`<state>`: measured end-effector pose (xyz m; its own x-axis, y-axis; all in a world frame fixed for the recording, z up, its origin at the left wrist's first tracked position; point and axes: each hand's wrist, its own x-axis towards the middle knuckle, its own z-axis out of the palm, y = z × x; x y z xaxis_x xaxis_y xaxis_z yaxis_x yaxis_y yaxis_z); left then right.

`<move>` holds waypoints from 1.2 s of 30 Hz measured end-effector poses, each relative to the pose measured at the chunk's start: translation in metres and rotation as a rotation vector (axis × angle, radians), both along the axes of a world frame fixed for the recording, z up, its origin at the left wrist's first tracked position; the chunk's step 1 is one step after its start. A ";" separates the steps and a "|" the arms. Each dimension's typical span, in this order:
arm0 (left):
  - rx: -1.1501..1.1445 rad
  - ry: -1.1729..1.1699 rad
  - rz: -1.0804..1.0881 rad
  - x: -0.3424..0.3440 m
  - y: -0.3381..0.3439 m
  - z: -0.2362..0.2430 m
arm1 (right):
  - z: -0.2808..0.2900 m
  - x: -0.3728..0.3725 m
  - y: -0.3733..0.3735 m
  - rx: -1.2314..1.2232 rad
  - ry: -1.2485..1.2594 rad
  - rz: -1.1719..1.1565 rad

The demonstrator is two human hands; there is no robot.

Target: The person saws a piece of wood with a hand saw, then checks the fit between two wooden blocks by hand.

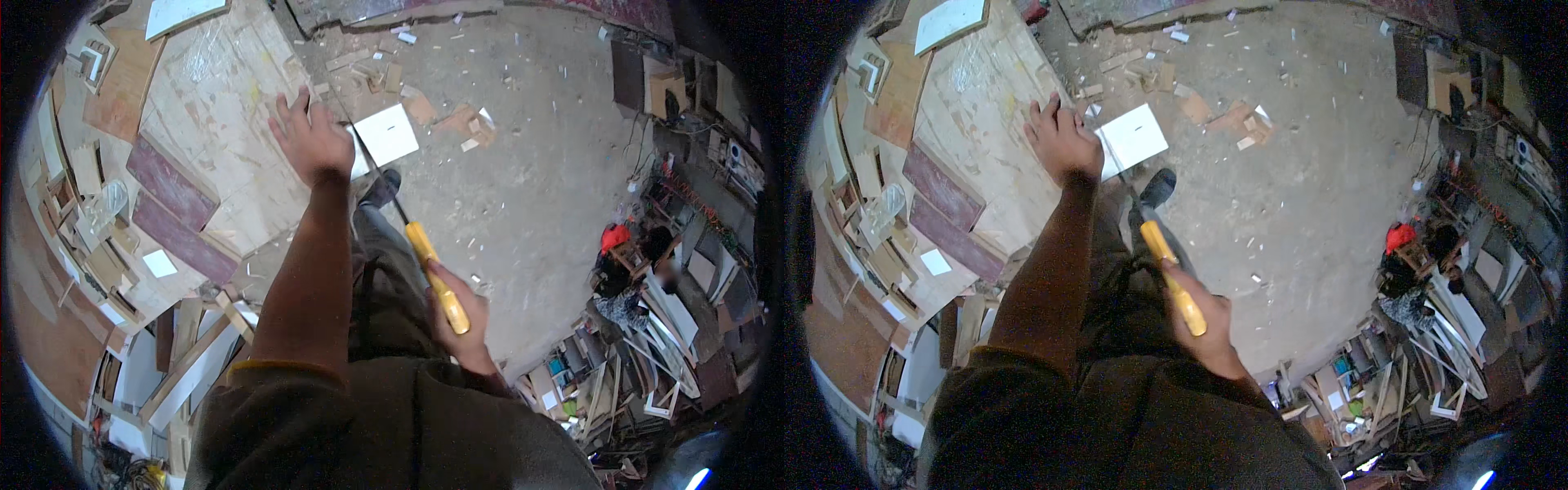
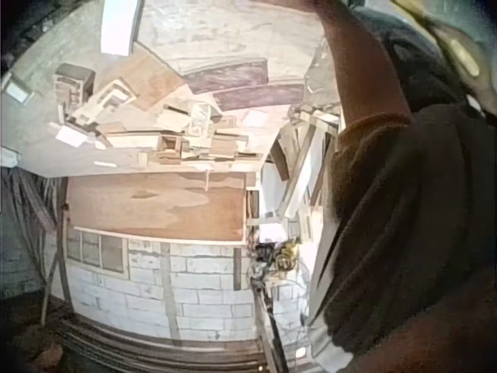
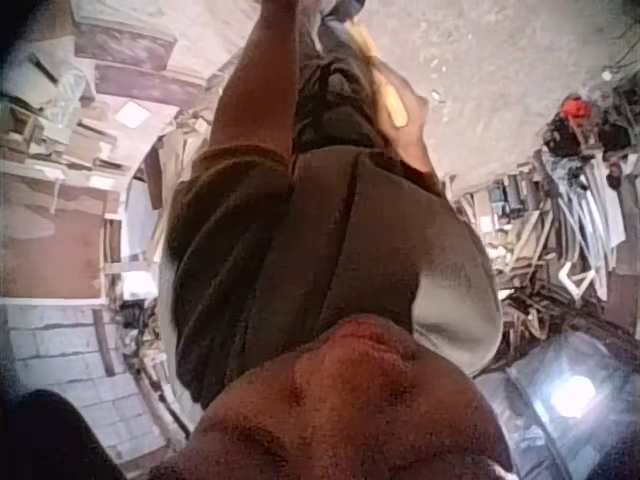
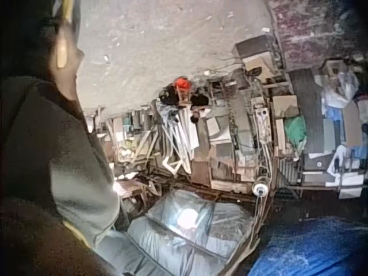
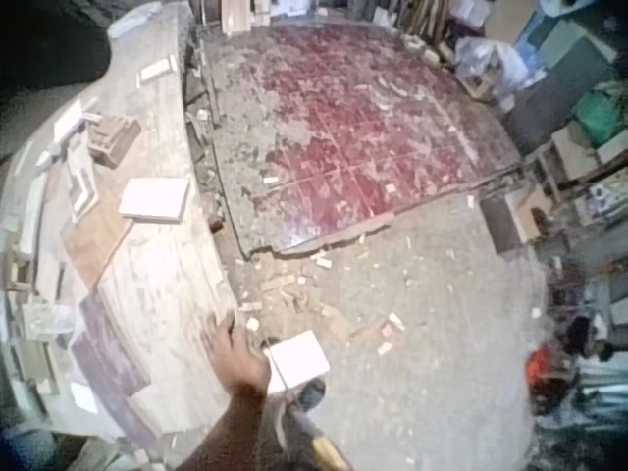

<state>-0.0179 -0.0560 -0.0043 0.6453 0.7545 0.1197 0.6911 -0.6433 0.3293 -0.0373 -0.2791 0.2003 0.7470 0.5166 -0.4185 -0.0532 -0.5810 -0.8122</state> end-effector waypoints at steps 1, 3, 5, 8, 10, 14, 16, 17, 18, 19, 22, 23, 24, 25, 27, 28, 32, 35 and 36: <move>0.003 0.044 0.009 0.002 0.000 0.001 | 0.000 -0.004 -0.007 -0.007 -0.068 0.001; 0.015 0.022 0.021 0.008 0.004 0.002 | -0.001 -0.007 -0.017 -0.029 0.092 -0.013; 0.068 -0.103 -0.017 0.009 0.008 0.004 | 0.000 -0.006 -0.016 -0.063 0.045 -0.025; 0.060 -0.064 -0.004 0.010 0.006 0.005 | 0.011 -0.003 -0.026 -0.031 0.009 -0.013; 0.062 -0.052 0.004 0.011 0.007 0.003 | -0.003 -0.002 -0.026 -0.021 -0.024 0.005; 0.053 -0.043 0.004 0.006 0.003 -0.006 | -0.022 -0.002 -0.007 0.103 0.092 -0.089; 0.030 0.002 0.006 -0.007 -0.004 -0.001 | -0.013 -0.028 -0.037 -0.039 0.007 -0.026; 0.034 -0.004 0.015 0.000 0.000 -0.003 | -0.019 -0.018 -0.039 -0.027 -0.003 -0.019; 0.033 -0.007 0.020 0.006 0.003 -0.003 | -0.022 -0.010 -0.041 -0.037 0.058 -0.040; 0.023 -0.005 0.017 0.007 0.000 -0.002 | -0.010 0.000 -0.029 -0.064 0.128 -0.067; 0.009 -0.007 -0.006 0.008 0.003 0.003 | -0.001 0.014 -0.010 0.051 0.088 -0.063; 0.015 -0.014 -0.002 0.008 0.004 0.003 | 0.002 0.012 -0.010 0.019 0.144 -0.062; 0.022 -0.022 0.002 0.006 0.004 0.004 | 0.006 0.004 -0.013 0.017 0.149 -0.063; 0.035 -0.030 0.007 0.009 0.009 0.002 | 0.006 -0.001 -0.014 0.020 0.109 -0.082; 0.033 0.019 0.010 0.010 0.002 0.001 | 0.003 -0.014 -0.024 0.003 0.035 -0.127; 0.004 -0.027 0.014 0.011 0.002 0.002 | -0.021 -0.015 -0.028 -0.067 0.219 -0.111; 0.036 -0.048 -0.001 0.001 0.007 -0.004 | -0.002 0.014 0.006 -0.013 0.341 -0.143; 0.036 -0.010 -0.013 0.004 0.002 0.002 | 0.018 -0.002 -0.007 -0.063 0.133 -0.127; 0.049 -0.032 -0.013 0.007 0.007 0.003 | 0.004 0.000 -0.005 -0.064 0.128 -0.051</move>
